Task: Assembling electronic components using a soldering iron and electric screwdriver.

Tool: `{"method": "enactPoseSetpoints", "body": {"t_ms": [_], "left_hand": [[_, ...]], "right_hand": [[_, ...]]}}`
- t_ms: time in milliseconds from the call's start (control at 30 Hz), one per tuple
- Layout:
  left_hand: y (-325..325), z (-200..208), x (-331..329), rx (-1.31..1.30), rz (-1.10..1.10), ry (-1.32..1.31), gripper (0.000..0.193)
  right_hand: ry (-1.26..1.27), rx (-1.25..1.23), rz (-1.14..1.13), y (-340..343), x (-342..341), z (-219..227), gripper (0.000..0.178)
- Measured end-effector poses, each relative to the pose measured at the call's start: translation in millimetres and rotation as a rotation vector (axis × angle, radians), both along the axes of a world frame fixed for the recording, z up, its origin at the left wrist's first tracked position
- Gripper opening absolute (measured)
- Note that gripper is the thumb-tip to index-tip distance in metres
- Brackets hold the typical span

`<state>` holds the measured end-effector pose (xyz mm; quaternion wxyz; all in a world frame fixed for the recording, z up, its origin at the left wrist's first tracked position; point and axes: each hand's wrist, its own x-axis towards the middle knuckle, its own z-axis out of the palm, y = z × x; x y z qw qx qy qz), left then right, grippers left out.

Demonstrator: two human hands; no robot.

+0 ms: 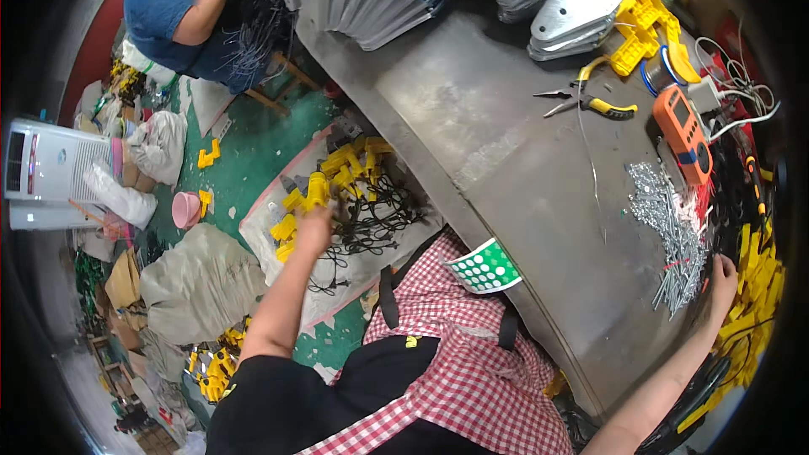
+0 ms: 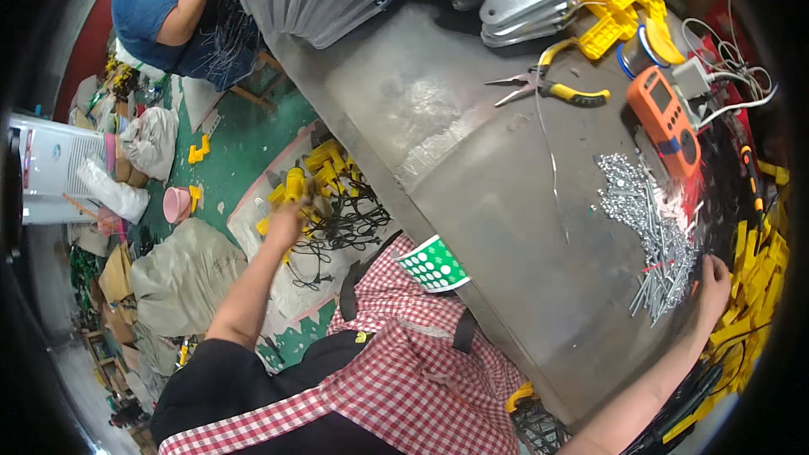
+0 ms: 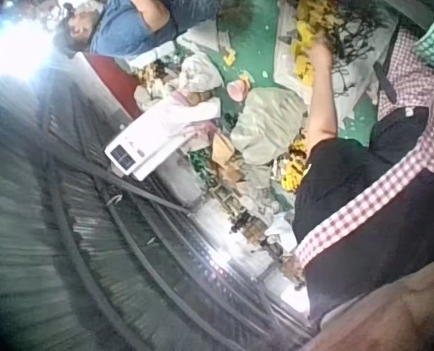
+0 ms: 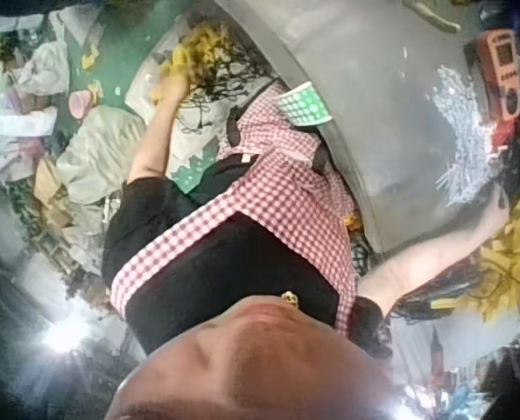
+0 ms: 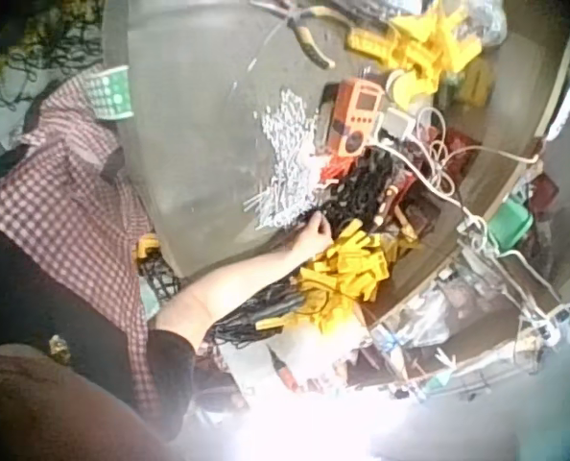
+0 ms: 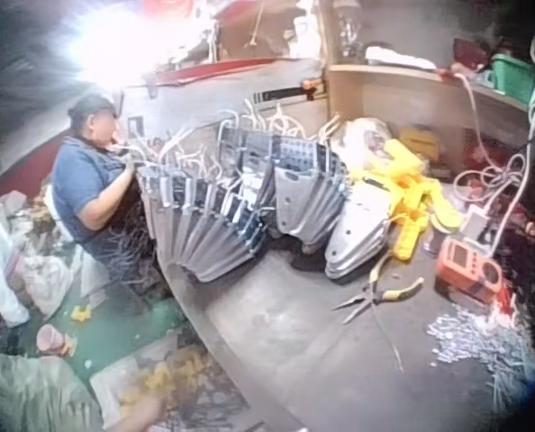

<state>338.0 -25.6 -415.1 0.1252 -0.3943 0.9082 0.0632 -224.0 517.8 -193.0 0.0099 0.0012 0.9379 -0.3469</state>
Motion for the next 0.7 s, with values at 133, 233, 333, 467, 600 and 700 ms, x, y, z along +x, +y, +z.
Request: {"method": "enactPoseSetpoints", "body": {"t_ms": [133, 233, 333, 467, 600, 700], "left_hand": [[20, 7, -53, 0.111, -0.005, 0.440, 0.039], [-4, 114, -151, -0.077, 0.136, 1.189, 0.036], [-33, 223, -222, -0.535, 0.140, 1.516, 0.038], [-67, 256, -241, -0.067, 0.262, 1.526, 0.040], [-11, 270, -254, 0.074, -0.027, 1.613, 0.043], [81, 282, -263, 0.363, -0.710, 0.991, 0.044]], "right_hand": [[-0.215, -0.905, -0.076, 37, 5, -4, 0.027], [-0.355, -1.218, 0.187, 26, 18, -4, 0.034], [-0.227, -0.967, 0.275, -34, 99, 34, 0.032], [-0.219, -0.429, 0.484, -65, 204, 51, 0.061], [0.220, 0.391, 0.718, -80, 246, 21, 0.048], [0.161, 0.336, 0.612, -98, 251, 24, 0.049]]}}
